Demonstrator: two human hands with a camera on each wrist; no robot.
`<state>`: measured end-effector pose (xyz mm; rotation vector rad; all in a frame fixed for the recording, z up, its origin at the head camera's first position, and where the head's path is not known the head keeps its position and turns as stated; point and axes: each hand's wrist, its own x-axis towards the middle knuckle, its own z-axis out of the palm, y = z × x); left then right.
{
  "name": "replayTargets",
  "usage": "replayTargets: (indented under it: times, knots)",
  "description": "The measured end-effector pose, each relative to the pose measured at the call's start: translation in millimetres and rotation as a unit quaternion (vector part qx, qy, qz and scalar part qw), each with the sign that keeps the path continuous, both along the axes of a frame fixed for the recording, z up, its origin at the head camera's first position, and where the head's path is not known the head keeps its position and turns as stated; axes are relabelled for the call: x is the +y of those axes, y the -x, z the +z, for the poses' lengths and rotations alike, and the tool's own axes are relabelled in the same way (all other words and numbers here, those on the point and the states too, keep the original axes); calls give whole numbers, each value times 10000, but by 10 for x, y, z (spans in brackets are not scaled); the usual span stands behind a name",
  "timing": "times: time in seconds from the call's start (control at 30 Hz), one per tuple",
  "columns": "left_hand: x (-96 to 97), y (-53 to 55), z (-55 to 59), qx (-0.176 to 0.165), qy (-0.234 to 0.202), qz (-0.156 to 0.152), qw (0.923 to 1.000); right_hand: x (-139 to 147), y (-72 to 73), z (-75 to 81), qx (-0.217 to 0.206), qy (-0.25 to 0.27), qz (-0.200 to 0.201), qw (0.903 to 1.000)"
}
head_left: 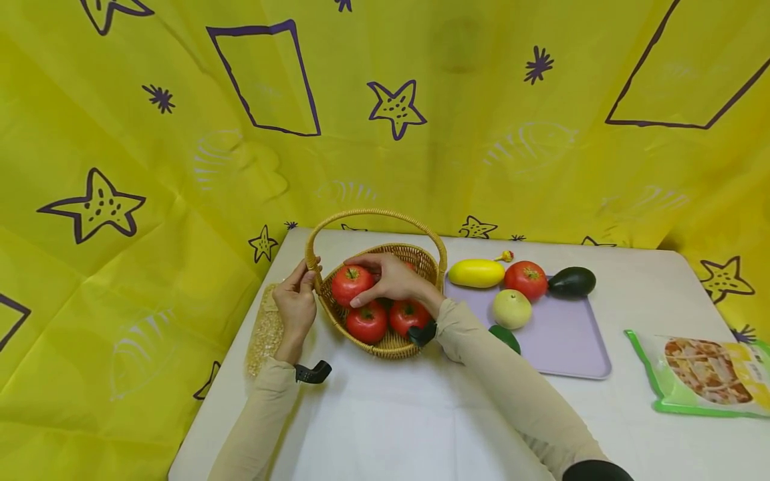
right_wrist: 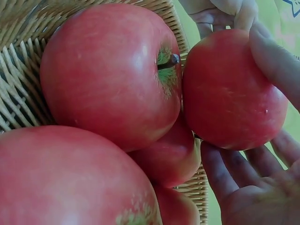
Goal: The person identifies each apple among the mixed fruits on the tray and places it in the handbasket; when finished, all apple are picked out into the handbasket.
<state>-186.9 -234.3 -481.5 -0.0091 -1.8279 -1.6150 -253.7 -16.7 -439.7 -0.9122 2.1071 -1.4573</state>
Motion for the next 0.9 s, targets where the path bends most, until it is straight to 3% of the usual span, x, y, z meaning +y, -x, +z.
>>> replayTargets:
  times: [0.57,0.9]
  knots:
    - [-6,10,-14,20,-26,-13,10000,-170,4,-20,-8,-102,120,9999]
    - [-5,0,2,-99,-79,-53,9999,-271,-15,-51,657,-474,16,9967]
